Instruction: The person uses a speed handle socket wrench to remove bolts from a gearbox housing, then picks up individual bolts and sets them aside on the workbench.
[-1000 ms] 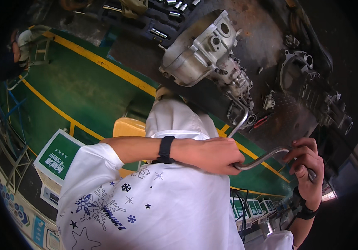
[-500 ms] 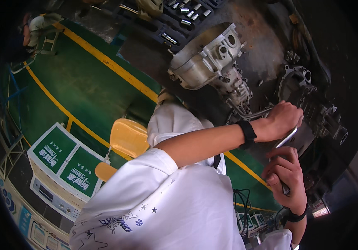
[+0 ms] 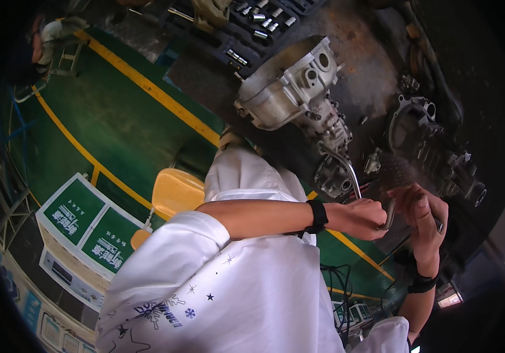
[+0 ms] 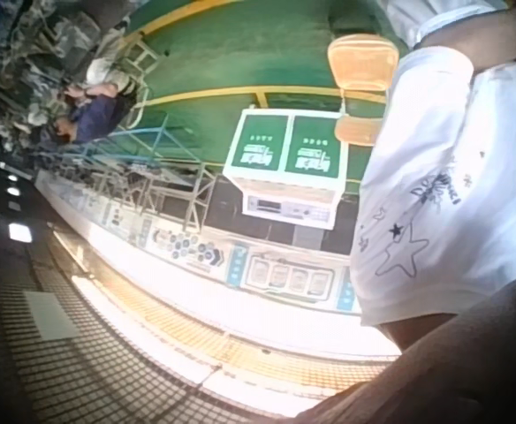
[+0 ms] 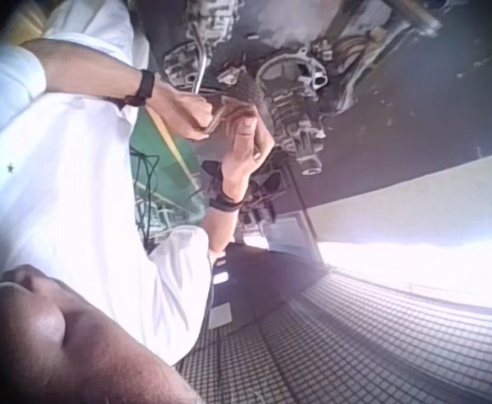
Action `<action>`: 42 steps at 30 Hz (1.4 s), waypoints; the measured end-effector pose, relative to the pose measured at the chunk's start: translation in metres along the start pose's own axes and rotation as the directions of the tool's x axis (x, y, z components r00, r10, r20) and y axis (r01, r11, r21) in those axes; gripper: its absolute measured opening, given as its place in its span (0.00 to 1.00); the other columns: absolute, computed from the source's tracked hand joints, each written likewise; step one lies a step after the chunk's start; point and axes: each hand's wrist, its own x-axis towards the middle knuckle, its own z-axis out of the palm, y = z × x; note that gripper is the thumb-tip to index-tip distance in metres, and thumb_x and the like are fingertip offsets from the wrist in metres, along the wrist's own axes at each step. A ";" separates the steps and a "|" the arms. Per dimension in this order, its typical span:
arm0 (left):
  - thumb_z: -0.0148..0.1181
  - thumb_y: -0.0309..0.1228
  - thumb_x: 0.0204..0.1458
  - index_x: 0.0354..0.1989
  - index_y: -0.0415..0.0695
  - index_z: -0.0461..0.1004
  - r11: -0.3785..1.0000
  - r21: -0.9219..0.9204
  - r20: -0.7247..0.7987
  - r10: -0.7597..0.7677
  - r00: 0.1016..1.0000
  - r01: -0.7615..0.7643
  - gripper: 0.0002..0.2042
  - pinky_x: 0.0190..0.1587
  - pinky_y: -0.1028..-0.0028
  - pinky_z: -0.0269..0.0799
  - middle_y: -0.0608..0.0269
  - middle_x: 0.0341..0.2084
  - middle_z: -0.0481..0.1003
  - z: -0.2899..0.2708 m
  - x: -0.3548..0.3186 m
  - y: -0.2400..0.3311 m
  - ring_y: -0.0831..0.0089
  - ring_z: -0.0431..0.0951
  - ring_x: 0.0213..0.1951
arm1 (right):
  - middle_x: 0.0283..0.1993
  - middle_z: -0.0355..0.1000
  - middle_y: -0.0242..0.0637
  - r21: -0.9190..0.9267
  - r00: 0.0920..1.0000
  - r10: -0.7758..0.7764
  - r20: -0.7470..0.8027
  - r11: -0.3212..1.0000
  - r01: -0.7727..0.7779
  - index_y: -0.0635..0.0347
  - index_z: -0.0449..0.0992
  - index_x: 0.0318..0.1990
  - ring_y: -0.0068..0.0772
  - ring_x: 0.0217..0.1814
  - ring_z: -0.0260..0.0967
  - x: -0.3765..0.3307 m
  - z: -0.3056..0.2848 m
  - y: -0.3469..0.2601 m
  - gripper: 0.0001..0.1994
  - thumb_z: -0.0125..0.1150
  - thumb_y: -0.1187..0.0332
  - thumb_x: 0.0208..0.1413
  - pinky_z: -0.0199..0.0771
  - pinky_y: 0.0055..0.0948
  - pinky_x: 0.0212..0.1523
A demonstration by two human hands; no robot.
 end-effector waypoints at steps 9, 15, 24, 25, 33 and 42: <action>0.60 0.30 0.44 0.21 0.39 0.78 0.976 0.180 0.115 -0.143 0.983 0.121 0.07 0.27 0.58 0.71 0.49 0.17 0.74 -0.100 -0.053 0.049 0.49 0.76 0.23 | 0.23 0.52 0.31 0.281 0.939 0.049 -0.341 0.958 0.052 0.56 0.57 0.21 0.34 0.37 0.57 -0.054 -0.014 0.049 0.23 0.47 0.57 0.70 0.68 0.50 0.59; 0.60 0.29 0.50 0.17 0.39 0.76 0.941 0.327 -0.204 -0.015 0.979 0.083 0.11 0.26 0.58 0.67 0.45 0.16 0.71 -0.147 -0.011 0.043 0.44 0.73 0.22 | 0.23 0.55 0.32 0.207 0.942 -0.066 -0.330 0.968 0.141 0.58 0.59 0.19 0.34 0.36 0.59 -0.064 0.024 0.038 0.25 0.48 0.56 0.69 0.63 0.52 0.64; 0.61 0.28 0.41 0.22 0.52 0.81 0.924 0.365 -0.505 0.091 0.858 0.117 0.04 0.33 0.57 0.76 0.56 0.20 0.79 -0.095 0.082 -0.004 0.52 0.81 0.28 | 0.19 0.56 0.32 -0.019 0.956 -0.204 -0.210 0.979 0.205 0.63 0.63 0.18 0.33 0.30 0.61 -0.058 0.033 0.025 0.25 0.48 0.57 0.68 0.65 0.46 0.60; 0.62 0.27 0.41 0.22 0.52 0.82 0.929 0.355 -0.511 0.100 0.854 0.103 0.04 0.33 0.58 0.76 0.56 0.20 0.79 -0.090 0.085 -0.005 0.52 0.81 0.28 | 0.19 0.56 0.33 -0.024 0.959 -0.208 -0.191 0.978 0.207 0.63 0.63 0.18 0.33 0.29 0.61 -0.057 0.033 0.024 0.25 0.48 0.57 0.67 0.66 0.45 0.58; 0.60 0.24 0.42 0.24 0.50 0.82 0.937 0.334 -0.452 0.068 0.889 0.099 0.06 0.35 0.59 0.78 0.58 0.24 0.81 -0.058 0.101 -0.020 0.55 0.82 0.30 | 0.18 0.58 0.37 -0.033 0.964 -0.229 -0.134 0.973 0.227 0.67 0.62 0.19 0.36 0.28 0.59 -0.046 0.036 0.017 0.25 0.50 0.57 0.65 0.67 0.39 0.43; 0.59 0.27 0.45 0.24 0.51 0.83 0.956 0.279 -0.365 0.021 0.931 0.087 0.06 0.35 0.59 0.79 0.55 0.24 0.81 -0.019 0.105 -0.036 0.54 0.83 0.30 | 0.16 0.58 0.37 0.036 0.974 -0.214 -0.076 0.975 0.217 0.67 0.59 0.16 0.35 0.22 0.57 -0.029 0.032 0.013 0.25 0.49 0.60 0.65 0.63 0.34 0.30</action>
